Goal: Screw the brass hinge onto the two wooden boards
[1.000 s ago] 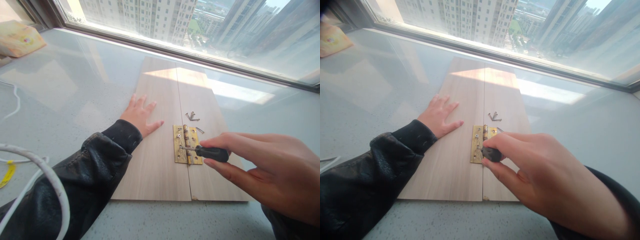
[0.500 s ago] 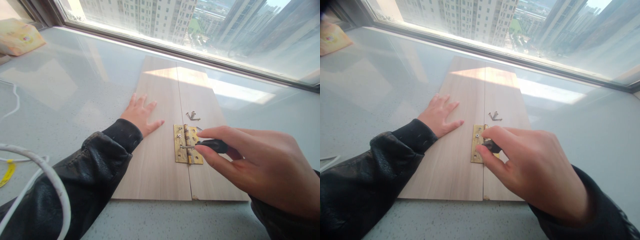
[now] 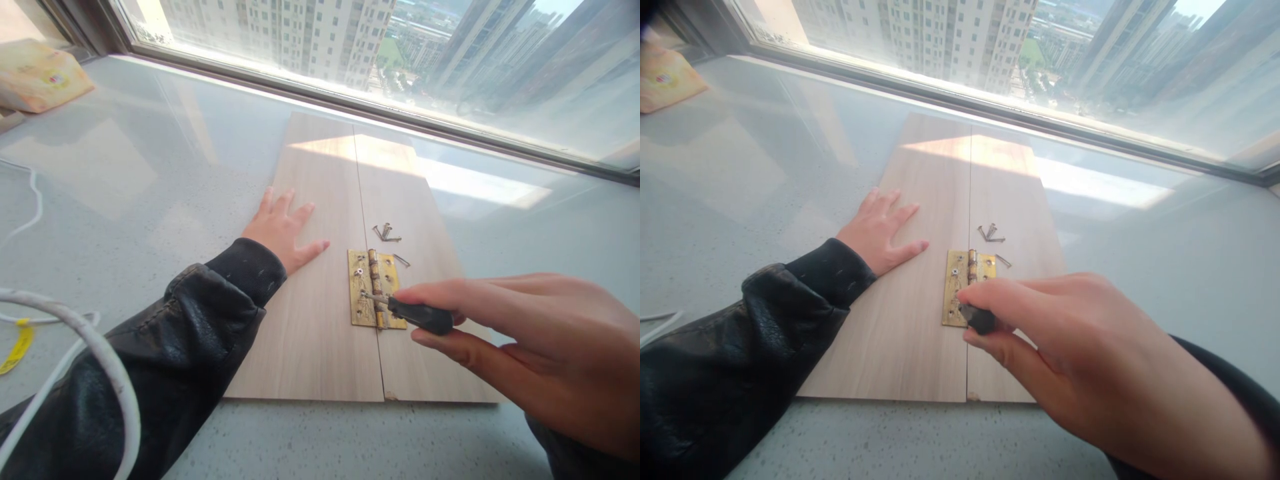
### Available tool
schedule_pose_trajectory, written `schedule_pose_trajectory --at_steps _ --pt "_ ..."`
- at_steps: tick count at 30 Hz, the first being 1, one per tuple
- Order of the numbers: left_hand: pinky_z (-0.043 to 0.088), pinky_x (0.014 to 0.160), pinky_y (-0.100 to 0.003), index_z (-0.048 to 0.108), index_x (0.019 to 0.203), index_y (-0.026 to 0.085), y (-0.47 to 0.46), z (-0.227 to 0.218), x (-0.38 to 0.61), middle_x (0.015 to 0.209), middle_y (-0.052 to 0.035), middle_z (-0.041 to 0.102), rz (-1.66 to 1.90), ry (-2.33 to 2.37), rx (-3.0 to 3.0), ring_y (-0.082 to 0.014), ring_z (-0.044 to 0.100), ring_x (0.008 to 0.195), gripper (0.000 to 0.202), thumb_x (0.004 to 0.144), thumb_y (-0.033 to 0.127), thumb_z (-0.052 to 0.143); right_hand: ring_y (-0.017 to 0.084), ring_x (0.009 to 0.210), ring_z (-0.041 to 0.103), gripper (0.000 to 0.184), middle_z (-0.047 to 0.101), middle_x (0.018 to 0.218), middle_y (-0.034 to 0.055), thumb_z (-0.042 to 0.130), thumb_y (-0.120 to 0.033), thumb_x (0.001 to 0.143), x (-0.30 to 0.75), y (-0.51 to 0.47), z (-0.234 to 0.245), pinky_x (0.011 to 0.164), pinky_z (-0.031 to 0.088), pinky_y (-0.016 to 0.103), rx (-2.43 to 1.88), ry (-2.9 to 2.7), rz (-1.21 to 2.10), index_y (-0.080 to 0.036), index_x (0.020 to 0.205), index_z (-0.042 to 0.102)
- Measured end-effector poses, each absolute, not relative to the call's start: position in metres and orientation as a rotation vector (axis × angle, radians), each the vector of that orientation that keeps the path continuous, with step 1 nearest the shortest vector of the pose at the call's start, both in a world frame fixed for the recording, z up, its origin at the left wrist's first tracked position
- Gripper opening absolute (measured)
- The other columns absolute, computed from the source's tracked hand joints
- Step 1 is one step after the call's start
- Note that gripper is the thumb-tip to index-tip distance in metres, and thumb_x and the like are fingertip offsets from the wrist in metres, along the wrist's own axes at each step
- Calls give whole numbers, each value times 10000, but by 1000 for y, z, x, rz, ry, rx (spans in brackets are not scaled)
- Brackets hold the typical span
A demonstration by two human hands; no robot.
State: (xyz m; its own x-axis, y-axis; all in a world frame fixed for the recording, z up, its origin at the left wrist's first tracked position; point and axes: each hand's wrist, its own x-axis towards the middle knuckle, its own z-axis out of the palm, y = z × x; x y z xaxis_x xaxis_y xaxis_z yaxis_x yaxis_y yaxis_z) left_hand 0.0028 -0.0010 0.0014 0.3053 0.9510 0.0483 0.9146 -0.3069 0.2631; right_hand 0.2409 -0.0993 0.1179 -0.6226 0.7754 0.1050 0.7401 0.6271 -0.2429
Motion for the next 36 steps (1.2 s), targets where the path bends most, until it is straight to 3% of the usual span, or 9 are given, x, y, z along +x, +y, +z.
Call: schedule_pose_trajectory --at_steps 5,8,11,16,20,24,28,32,36 --pt "159 1183 -537 429 1445 184 -1 1 3 1554 -178 281 285 1729 2378 -452 144 1447 778 836 668 443 89 350 351 241 478 481 -57 534 -406 915 232 -91 115 367 276 264 -1227 -2621 59 -202 816 617" --pt "156 1183 -537 431 1445 177 -1 1 3 1552 -188 279 290 1727 2374 -461 141 1445 783 836 668 441 75 364 287 310 370 454 -66 533 -365 906 225 -89 114 368 233 249 -1216 -2622 5 -206 643 496" --pt "154 1185 -527 429 1448 174 -1 1 3 1551 -191 275 296 1727 2367 -467 135 1444 784 835 663 445 68 390 234 388 303 452 -73 556 -363 885 221 -90 113 373 201 238 -1240 -2594 -49 -209 588 361" --pt "150 1186 -525 428 1447 176 -1 0 3 1550 -190 278 302 1724 2375 -451 143 1448 784 835 665 446 78 409 182 446 243 438 -68 566 -399 864 217 -93 107 385 191 252 -1337 -2499 -128 -209 532 337" --pt "158 1184 -534 427 1447 185 -1 1 3 1557 -167 278 294 1733 2367 -447 139 1449 780 834 667 446 88 399 266 400 350 447 -48 586 -411 852 216 -93 103 406 234 271 -1370 -2439 -156 -213 534 446" --pt "149 1190 -518 426 1449 182 -1 2 3 1560 -172 272 284 1732 2362 -448 134 1451 786 832 668 448 111 441 462 128 531 538 -36 606 -332 862 221 -92 106 446 351 272 -1372 -2423 -112 -217 814 635" --pt "139 1193 -507 426 1449 180 -1 1 3 1556 -189 269 273 1734 2362 -444 131 1454 787 832 668 447 96 505 530 68 625 665 -41 603 -299 873 230 -92 114 477 425 244 -1277 -2511 112 -259 913 640" --pt "143 1191 -511 428 1447 179 0 1 3 1554 -193 271 284 1727 2371 -443 137 1453 790 830 672 445 109 642 626 235 700 881 -47 534 -272 907 237 -95 122 580 507 232 -1286 -2621 297 -333 1126 594" --pt "135 1191 -518 424 1449 180 -1 1 3 1560 -177 268 270 1732 2365 -454 125 1451 788 832 670 444 104 538 597 173 726 914 -30 511 -237 918 236 -99 122 511 452 256 -1272 -2652 252 -293 1047 612"
